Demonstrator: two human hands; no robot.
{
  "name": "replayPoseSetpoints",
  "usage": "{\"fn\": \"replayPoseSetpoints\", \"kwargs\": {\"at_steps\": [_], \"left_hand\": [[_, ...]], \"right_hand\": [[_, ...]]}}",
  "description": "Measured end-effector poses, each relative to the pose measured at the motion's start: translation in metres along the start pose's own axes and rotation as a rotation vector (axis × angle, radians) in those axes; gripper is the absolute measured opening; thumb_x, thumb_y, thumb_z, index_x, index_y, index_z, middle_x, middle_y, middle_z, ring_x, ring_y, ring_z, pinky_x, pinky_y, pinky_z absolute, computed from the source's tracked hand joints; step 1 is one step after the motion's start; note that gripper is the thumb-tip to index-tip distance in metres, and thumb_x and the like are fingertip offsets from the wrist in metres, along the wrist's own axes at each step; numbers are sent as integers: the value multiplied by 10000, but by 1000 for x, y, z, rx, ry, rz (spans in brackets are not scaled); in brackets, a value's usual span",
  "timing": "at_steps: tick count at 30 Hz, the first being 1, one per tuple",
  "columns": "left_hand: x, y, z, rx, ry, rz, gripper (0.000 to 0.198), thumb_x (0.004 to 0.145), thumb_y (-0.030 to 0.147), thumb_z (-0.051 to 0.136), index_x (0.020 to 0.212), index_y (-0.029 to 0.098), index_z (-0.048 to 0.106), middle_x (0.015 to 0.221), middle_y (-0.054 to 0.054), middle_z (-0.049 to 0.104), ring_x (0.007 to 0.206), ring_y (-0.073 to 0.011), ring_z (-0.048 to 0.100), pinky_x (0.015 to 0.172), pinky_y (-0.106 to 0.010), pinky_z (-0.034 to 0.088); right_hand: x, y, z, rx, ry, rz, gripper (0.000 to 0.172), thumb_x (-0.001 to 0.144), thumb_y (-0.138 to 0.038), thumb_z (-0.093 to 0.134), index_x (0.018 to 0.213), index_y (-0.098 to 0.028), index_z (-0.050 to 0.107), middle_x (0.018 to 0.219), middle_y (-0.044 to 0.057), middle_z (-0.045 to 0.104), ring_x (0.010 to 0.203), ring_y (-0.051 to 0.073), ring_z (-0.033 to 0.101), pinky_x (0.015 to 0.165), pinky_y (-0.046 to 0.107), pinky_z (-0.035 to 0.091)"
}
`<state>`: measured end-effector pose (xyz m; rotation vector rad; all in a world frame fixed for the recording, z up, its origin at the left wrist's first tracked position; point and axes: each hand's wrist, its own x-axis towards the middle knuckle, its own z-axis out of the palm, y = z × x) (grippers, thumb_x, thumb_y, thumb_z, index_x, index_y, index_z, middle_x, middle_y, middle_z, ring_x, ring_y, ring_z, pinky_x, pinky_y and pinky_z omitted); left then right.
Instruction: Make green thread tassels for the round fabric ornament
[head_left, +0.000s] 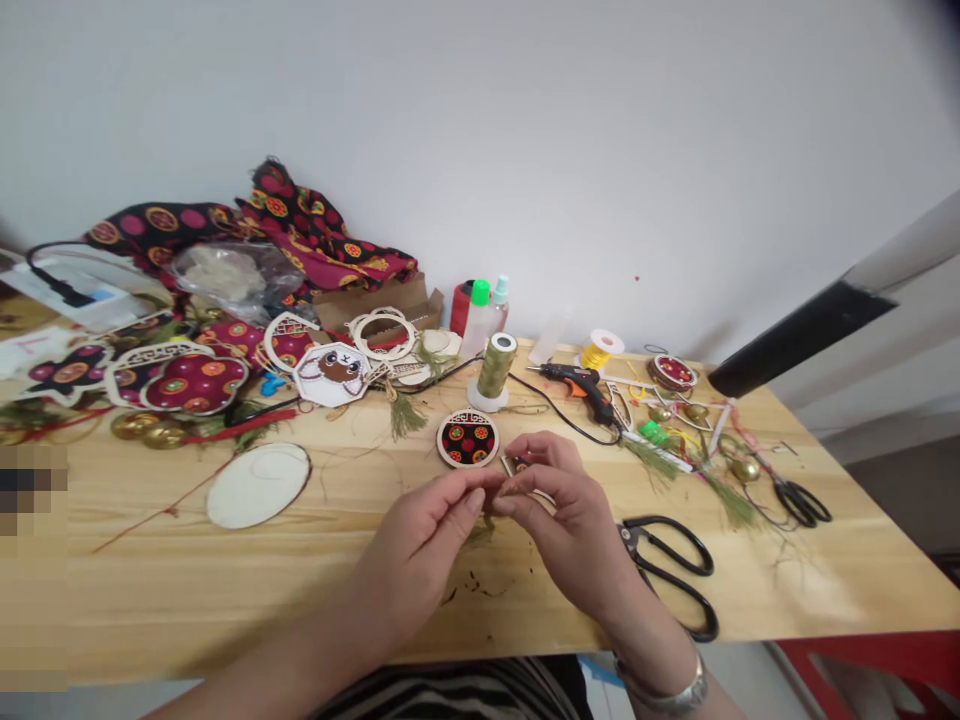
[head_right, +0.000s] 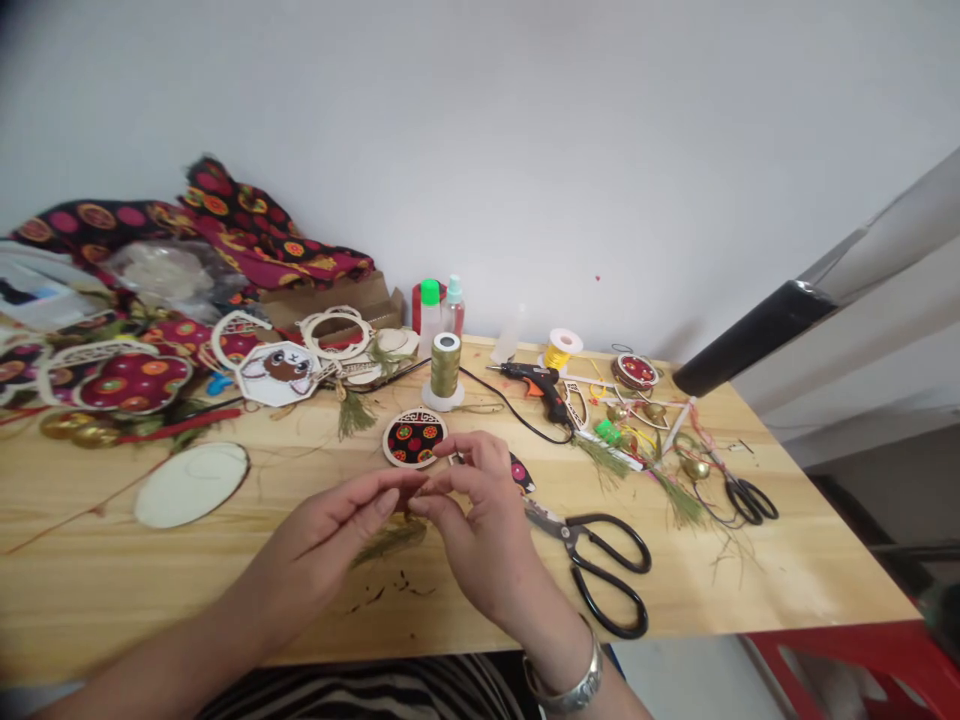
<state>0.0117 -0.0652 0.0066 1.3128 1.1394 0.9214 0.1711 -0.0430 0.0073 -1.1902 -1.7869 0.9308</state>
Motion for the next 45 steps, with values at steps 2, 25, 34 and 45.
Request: {"fn": "replayPoseSetpoints", "kwargs": {"at_steps": [2,25,34,45], "left_hand": [[0,-4,0,-84,-47,-38,286,890,319,463,1121,254,618,910,-3,671,892,-162,590,841,-281,427],[2,-13,1,-526,-67,-402,164,785,277,625,824,137,701,580,38,471,453,-45,330,400,-172,237],[3,-14,0,-560,21,-414,142,731,261,687,723,120,700,530,26,508,407,-26,309,372,-166,172],[0,-20,-18,-468,189,-400,189,703,290,702,740,106,721,449,75,365,412,-32,241,382,-170,148]], "right_hand": [[0,1,1,-14,-9,-3,145,754,-96,636,652,-198,643,1029,33,527,1050,183,471,931,344,363],[0,6,1,56,7,3,102,760,-110,638,709,-195,660,987,35,564,1010,171,523,912,337,395],[0,22,-6,6,133,-25,110,808,-157,569,818,-204,668,965,59,616,952,182,568,853,338,454],[-77,71,-78,-1125,128,109,251,786,-152,434,971,-143,602,973,163,616,920,310,563,817,468,478]]}}
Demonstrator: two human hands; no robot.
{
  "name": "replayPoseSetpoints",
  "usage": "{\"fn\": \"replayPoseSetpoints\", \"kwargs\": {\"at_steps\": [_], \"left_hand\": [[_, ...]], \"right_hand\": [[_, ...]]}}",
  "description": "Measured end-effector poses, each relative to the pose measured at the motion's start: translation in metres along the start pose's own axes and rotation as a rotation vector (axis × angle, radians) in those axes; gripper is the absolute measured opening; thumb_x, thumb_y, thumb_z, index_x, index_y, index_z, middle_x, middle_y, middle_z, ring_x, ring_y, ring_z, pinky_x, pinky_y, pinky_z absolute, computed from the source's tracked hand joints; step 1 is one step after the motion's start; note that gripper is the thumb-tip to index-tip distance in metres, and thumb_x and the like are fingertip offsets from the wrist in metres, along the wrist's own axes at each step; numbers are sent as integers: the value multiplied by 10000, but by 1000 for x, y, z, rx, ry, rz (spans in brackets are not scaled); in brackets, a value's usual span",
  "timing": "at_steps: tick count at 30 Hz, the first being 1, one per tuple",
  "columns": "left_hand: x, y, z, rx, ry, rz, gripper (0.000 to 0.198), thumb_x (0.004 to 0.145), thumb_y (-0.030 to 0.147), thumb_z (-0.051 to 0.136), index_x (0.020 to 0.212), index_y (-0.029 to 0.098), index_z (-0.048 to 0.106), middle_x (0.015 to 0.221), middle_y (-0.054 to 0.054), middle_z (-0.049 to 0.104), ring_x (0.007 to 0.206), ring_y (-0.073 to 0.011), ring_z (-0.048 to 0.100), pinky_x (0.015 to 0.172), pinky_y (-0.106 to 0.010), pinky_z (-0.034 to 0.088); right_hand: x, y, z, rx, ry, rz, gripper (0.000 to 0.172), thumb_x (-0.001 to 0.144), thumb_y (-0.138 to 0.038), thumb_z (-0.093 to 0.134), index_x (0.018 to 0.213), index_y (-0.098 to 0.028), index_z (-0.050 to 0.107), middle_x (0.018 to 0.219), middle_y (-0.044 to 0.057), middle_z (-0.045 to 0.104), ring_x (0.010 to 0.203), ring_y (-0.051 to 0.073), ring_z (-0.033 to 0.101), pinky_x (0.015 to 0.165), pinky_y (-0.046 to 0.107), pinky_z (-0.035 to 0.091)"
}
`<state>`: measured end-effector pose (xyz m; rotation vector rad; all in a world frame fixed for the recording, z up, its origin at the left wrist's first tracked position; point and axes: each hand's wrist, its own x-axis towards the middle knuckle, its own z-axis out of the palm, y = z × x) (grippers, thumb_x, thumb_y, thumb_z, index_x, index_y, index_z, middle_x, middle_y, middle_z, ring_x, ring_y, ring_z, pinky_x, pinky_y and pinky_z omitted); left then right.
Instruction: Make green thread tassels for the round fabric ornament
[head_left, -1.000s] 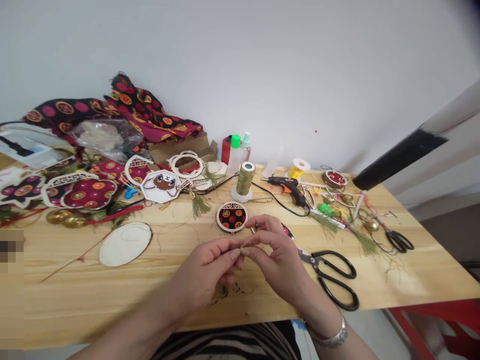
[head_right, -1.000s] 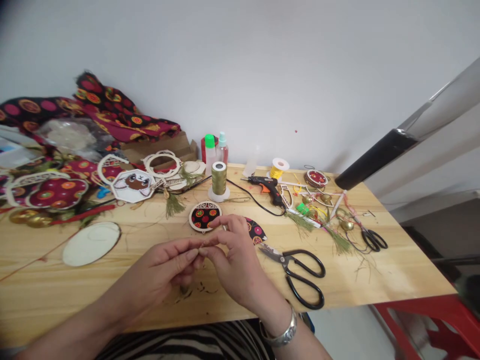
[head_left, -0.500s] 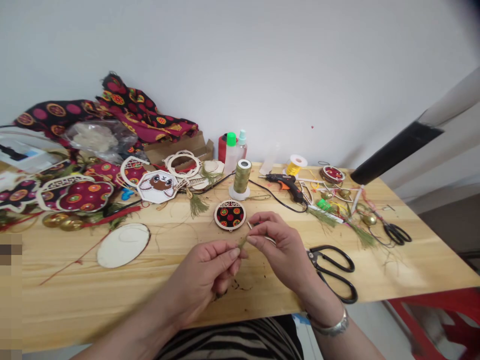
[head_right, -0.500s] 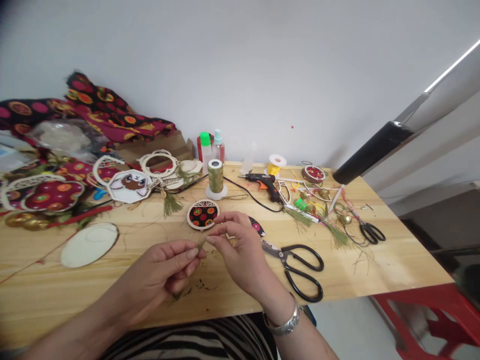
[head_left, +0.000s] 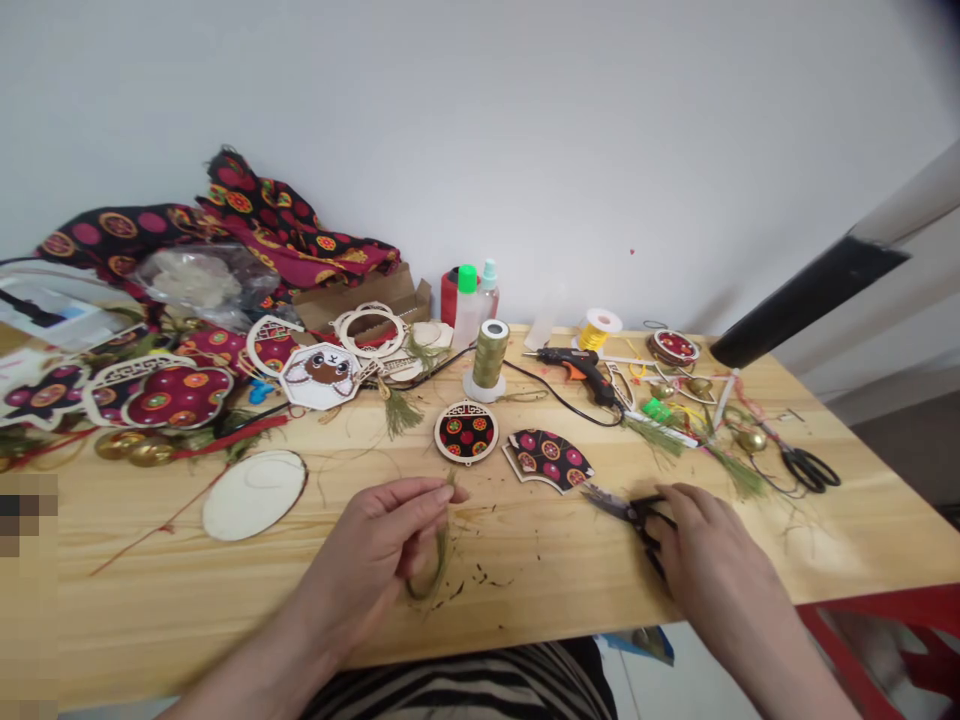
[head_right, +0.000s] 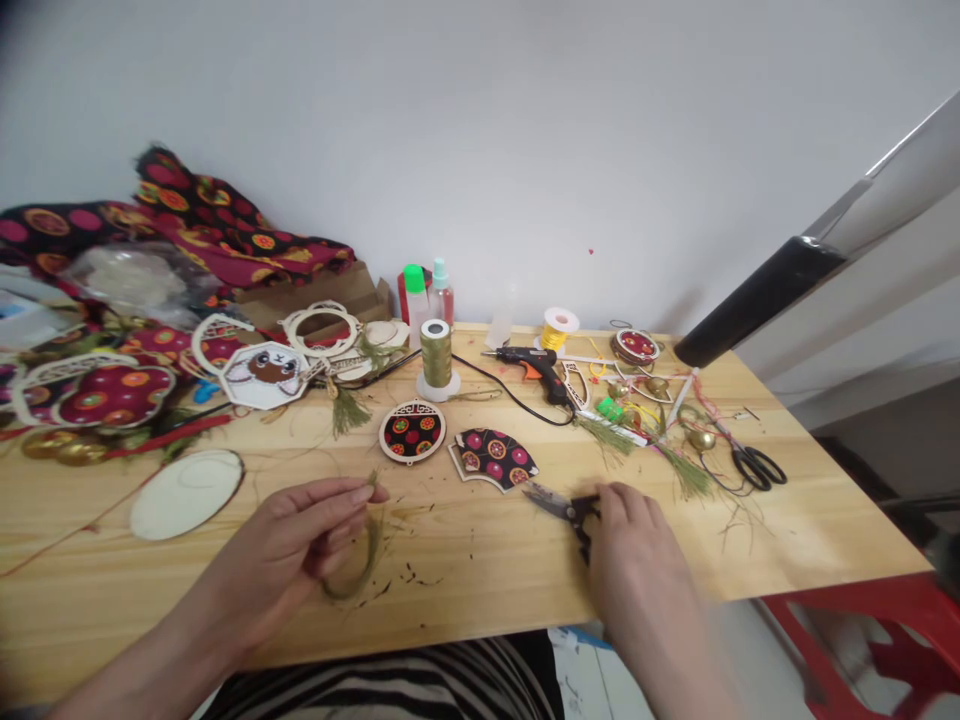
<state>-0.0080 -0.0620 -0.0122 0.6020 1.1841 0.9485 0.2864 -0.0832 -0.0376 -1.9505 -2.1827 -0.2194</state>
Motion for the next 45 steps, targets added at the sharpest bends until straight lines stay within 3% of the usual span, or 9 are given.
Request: {"fn": "replayPoseSetpoints", "kwargs": {"at_steps": [6,13,22,25,28,32,35,41,45], "left_hand": [[-1,-4,1,-30,9,-16,194,687,287,716,757,106,722,455,91,326,418,-36,205,384,-173,147],[-4,-4,3,-21,15,-18,204,671,293,725,740,101,719,440,92,323,416,-38,206,382,-170,153],[-6,-4,6,-23,36,-10,196,655,287,733,737,111,714,457,86,343,415,-43,223,377,-176,160],[-6,-4,5,-31,36,-10,203,664,294,728,743,109,711,458,91,324,421,-43,203,380,-175,158],[-6,-5,4,-31,29,2,201,675,302,719,747,115,709,453,92,318,417,-44,208,381,-177,163],[-7,-6,4,-27,28,19,200,680,306,717,738,115,708,458,80,350,414,-42,231,382,-178,161],[-8,-5,5,-32,31,26,190,676,300,720,728,118,705,464,70,384,413,-40,244,383,-178,168],[-13,-4,5,14,36,58,178,688,306,711,729,133,713,466,67,398,413,-46,273,391,-186,183],[-14,-7,4,109,1,70,204,717,333,683,774,141,721,467,67,393,419,-54,290,409,-200,179]], "right_hand": [[-16,31,8,17,-71,-17,406,733,-153,411,1112,-120,553,1075,165,589,989,295,575,821,435,518],[-19,31,-3,112,-152,-71,396,732,-164,433,1106,-112,553,1079,162,589,990,282,573,838,430,517],[-11,25,-16,141,-248,57,366,629,-101,461,970,-153,583,959,112,602,916,273,585,786,417,497],[-9,13,-31,344,-365,125,276,686,-133,480,949,-176,552,901,84,603,808,226,598,717,356,498],[-11,-9,-44,734,-527,120,175,765,-207,511,934,-200,553,876,59,617,791,195,592,709,302,492],[-19,-39,-50,1132,-603,101,472,690,-268,634,1146,-209,529,1063,90,608,929,235,581,844,346,467],[-18,-59,-57,1180,-692,86,544,692,-239,632,1218,-239,492,1092,78,605,1020,252,547,919,363,420],[10,-87,-70,1114,-857,71,279,690,-290,659,946,-183,627,767,14,630,704,176,553,634,237,458],[16,-91,-66,1004,-800,76,224,699,-314,657,856,-157,631,740,8,594,654,142,485,565,212,397]]}}
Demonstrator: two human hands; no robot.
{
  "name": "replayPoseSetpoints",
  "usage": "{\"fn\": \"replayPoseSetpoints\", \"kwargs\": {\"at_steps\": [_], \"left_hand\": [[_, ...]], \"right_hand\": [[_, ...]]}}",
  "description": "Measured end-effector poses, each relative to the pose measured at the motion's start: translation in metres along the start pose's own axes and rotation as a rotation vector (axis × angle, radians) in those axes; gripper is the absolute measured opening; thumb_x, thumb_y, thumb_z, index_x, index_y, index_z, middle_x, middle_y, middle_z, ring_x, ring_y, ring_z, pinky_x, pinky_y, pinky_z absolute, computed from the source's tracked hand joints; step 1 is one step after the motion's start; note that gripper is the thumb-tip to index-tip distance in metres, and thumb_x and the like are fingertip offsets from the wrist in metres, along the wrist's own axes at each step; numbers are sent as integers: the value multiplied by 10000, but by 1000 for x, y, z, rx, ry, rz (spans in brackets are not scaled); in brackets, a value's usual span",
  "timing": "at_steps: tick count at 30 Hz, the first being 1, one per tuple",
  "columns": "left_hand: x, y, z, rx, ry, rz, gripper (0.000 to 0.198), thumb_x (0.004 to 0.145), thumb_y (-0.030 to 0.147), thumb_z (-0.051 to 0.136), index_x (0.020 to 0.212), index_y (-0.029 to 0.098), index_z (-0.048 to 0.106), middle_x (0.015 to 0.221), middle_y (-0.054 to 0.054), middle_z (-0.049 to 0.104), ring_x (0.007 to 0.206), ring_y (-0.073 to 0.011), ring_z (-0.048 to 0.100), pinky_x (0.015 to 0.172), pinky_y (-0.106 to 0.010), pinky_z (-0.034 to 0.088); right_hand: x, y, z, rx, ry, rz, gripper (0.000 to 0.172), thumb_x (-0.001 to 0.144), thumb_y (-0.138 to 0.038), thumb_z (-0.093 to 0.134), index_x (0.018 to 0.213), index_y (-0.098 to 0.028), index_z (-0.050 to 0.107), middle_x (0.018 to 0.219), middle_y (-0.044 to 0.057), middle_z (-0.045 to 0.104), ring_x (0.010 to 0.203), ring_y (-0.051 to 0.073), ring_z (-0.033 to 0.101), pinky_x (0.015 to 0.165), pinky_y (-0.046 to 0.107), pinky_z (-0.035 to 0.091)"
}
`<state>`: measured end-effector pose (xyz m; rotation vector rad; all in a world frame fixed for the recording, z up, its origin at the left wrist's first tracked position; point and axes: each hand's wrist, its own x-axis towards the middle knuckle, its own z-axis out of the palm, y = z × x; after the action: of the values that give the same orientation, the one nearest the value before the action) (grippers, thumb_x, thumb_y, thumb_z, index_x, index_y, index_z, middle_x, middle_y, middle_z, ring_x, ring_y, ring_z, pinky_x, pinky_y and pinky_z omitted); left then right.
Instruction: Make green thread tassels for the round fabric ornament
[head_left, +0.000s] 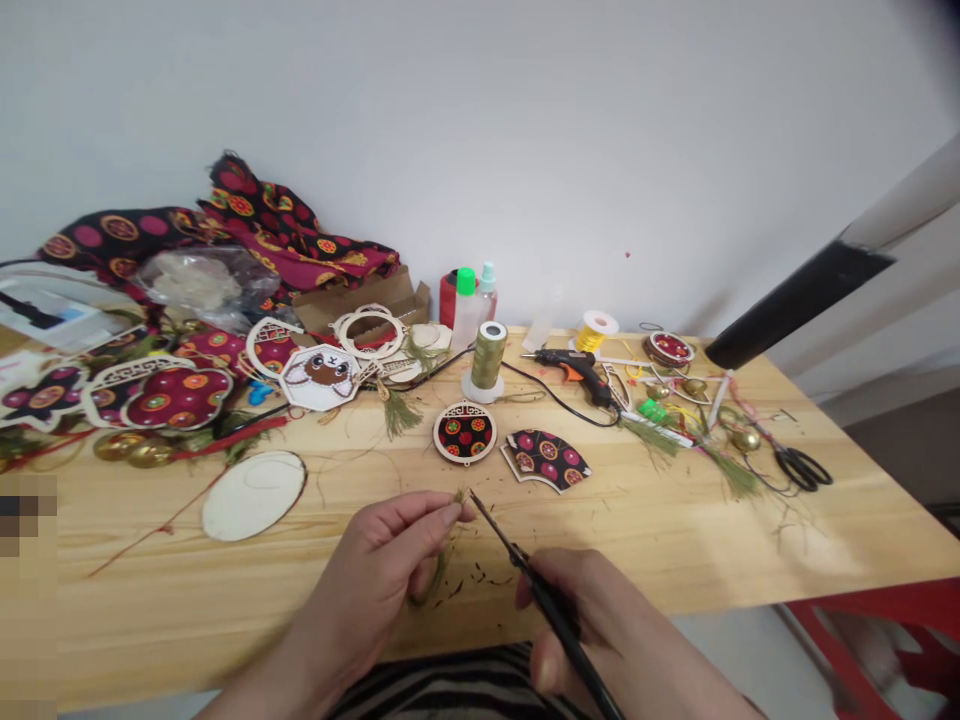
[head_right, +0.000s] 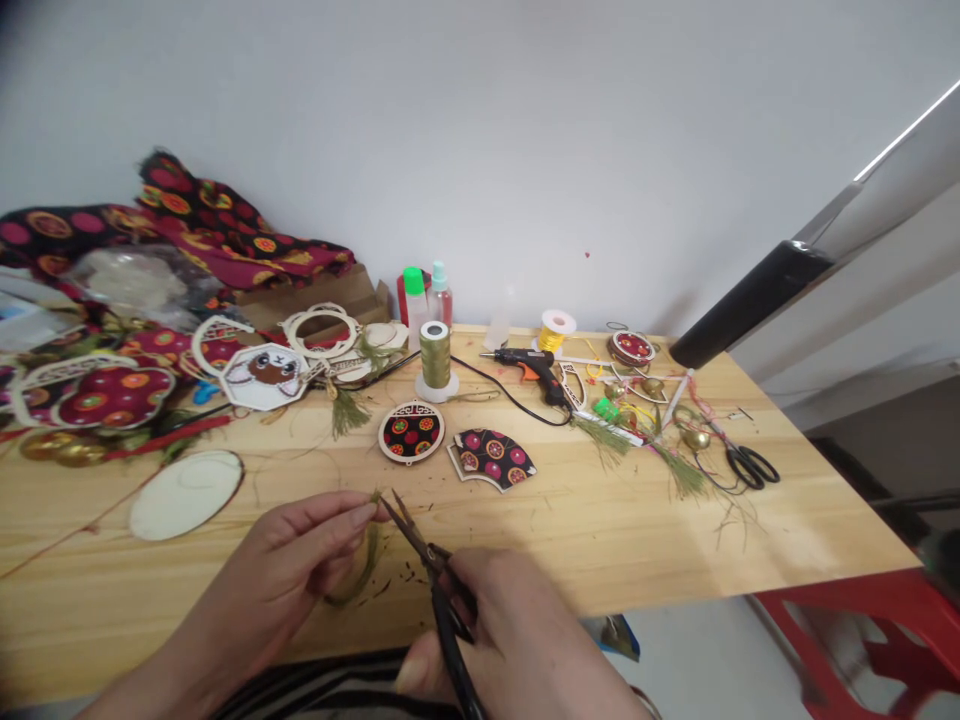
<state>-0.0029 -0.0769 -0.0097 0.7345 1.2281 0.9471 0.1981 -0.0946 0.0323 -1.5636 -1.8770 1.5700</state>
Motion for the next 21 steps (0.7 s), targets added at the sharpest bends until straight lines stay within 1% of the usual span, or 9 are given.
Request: {"fn": "replayPoseSetpoints", "kwargs": {"at_steps": [3,5,8,10,12,15,18,21], "left_hand": [[-1,-2,1,42,-30,0,229,744,350,654,797,138,722,457,69,379,428,-60,271,420,-211,177],[-1,-2,2,52,-50,-10,233,756,352,641,802,138,721,449,73,359,431,-63,249,423,-219,164],[-3,-2,3,49,-78,-32,224,767,349,631,802,144,717,447,80,331,436,-67,225,426,-230,147],[-4,-2,3,44,-90,-40,221,769,350,629,797,148,715,447,83,316,438,-68,211,427,-234,138],[-4,-2,3,41,-95,-41,220,769,353,630,791,150,712,451,84,311,442,-68,205,428,-236,133],[-4,-2,3,40,-96,-38,220,767,355,632,779,149,708,450,83,318,444,-70,207,428,-235,135],[-3,-4,3,36,-94,-35,217,760,352,640,777,147,708,441,81,336,440,-69,223,428,-232,144],[-3,-5,2,27,-84,-31,219,756,352,645,776,144,710,431,81,347,432,-65,232,424,-225,148]], "right_hand": [[2,5,5,32,13,30,221,711,-295,641,885,-161,612,765,9,582,676,140,465,541,199,363],[3,7,8,91,-5,44,199,726,-274,623,890,-164,594,719,-9,557,648,126,446,523,191,339],[6,6,9,198,-58,40,134,726,-230,610,835,-165,568,643,-41,521,596,103,421,506,183,314],[7,3,9,238,-74,37,89,729,-203,594,799,-167,553,633,-44,540,602,102,443,512,180,316],[7,1,8,246,-58,32,60,730,-183,582,778,-169,550,647,-39,572,630,107,477,532,177,329],[7,-2,7,257,-55,30,23,739,-182,562,741,-165,547,643,-34,589,629,106,494,551,177,346],[8,-3,8,267,-65,43,51,754,-169,517,706,-161,534,605,-35,570,600,100,496,541,176,343],[9,0,7,264,-64,49,64,760,-159,497,699,-164,520,565,-46,534,543,85,466,491,168,307]]}}
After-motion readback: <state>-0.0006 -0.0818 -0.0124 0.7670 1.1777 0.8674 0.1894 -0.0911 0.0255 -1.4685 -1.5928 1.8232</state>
